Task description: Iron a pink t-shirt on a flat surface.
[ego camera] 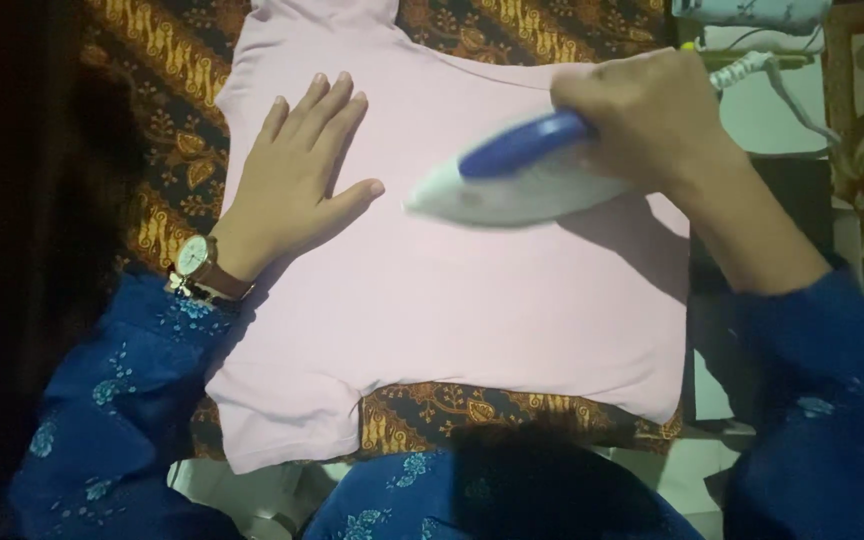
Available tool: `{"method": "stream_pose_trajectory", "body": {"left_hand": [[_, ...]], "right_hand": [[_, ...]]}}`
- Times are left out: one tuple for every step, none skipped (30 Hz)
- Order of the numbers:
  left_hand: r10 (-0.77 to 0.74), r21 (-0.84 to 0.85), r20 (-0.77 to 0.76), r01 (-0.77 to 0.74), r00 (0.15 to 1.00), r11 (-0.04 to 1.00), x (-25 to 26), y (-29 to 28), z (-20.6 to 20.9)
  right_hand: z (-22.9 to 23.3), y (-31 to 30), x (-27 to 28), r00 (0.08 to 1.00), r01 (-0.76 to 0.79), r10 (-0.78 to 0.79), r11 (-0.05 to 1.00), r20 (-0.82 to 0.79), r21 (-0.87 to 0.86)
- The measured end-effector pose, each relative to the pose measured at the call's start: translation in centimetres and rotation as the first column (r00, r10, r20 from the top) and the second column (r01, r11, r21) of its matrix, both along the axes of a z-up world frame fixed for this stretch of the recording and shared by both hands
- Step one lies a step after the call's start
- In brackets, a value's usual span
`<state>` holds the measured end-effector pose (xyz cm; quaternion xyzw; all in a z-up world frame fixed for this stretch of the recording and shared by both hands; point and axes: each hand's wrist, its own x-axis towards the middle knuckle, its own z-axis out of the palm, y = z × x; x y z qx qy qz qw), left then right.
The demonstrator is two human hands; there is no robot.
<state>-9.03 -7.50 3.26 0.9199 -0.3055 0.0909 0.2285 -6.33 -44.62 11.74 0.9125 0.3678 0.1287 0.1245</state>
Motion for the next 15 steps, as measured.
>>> {"method": "stream_pose_trajectory", "body": {"left_hand": [[-0.002, -0.006, -0.015, 0.002, 1.0, 1.0, 0.0, 0.0, 0.1], [0.0, -0.002, -0.014, 0.0, 1.0, 1.0, 0.0, 0.0, 0.1], [-0.004, -0.004, -0.017, 0.004, 1.0, 1.0, 0.1, 0.0, 0.1], [-0.008, -0.006, -0.023, 0.008, 1.0, 1.0, 0.0, 0.0, 0.1], [-0.008, -0.002, -0.025, 0.008, 1.0, 1.0, 0.0, 0.1, -0.1], [-0.005, 0.011, -0.011, 0.005, 1.0, 1.0, 0.1, 0.1, -0.2], [-0.002, 0.022, 0.003, 0.002, 1.0, 1.0, 0.1, 0.0, -0.3], [-0.007, 0.023, 0.005, 0.007, 1.0, 1.0, 0.2, 0.0, -0.4], [-0.001, 0.03, 0.006, 0.001, 1.0, 1.0, 0.2, 0.0, -0.4], [0.004, 0.036, 0.007, -0.004, 1.0, 0.999, 0.3, 0.0, -0.5], [-0.001, 0.036, 0.01, 0.001, 1.0, 0.999, 0.2, 0.0, -0.2], [0.002, 0.024, -0.013, -0.002, 1.0, 1.0, 0.1, 0.0, 0.0], [0.005, 0.013, -0.035, -0.005, 0.999, 1.0, 0.1, -0.1, 0.2], [0.005, 0.012, -0.041, -0.005, 0.999, 1.0, 0.1, -0.1, 0.1], [-0.002, 0.009, -0.021, 0.002, 1.0, 1.0, 0.2, -0.1, 0.0]], "right_hand": [[-0.4, 0.1, 0.6, 0.999, -0.004, -0.001, 0.994, 0.042, 0.111], [-0.5, 1.1, 1.4, 0.999, -0.005, 0.001, 0.993, 0.043, 0.115], [-0.5, 2.1, 2.1, 0.979, -0.005, -0.026, 0.988, 0.202, 0.154], [-0.6, 3.0, 2.8, 0.934, -0.008, -0.061, 0.981, 0.352, 0.192], [-1.7, 2.8, 3.6, 0.935, -0.008, -0.063, 0.981, 0.35, 0.196], [-2.7, 2.4, 4.4, 0.949, 0.096, -0.161, 0.967, 0.272, 0.236], [-3.7, 2.1, 5.1, 0.948, 0.2, -0.255, 0.943, 0.189, 0.267], [-2.1, 2.8, 4.2, 0.947, 0.204, -0.259, 0.942, 0.191, 0.268], [-0.6, 3.6, 3.3, 0.975, 0.172, -0.205, 0.943, 0.089, 0.285], [1.0, 4.3, 2.4, 0.989, 0.144, -0.148, 0.942, -0.011, 0.304], [1.5, 4.0, 1.2, 0.988, 0.148, -0.153, 0.941, -0.008, 0.305], [2.0, 3.6, 0.0, 0.979, 0.196, -0.184, 0.968, -0.088, 0.157], [2.5, 3.3, -1.1, 0.961, 0.23, -0.226, 0.973, -0.162, 0.003], [2.8, 2.8, -2.8, 0.96, 0.23, -0.226, 0.973, -0.167, 0.001], [3.0, 2.4, -4.6, 0.936, 0.23, -0.253, 0.966, -0.243, -0.12]]}}
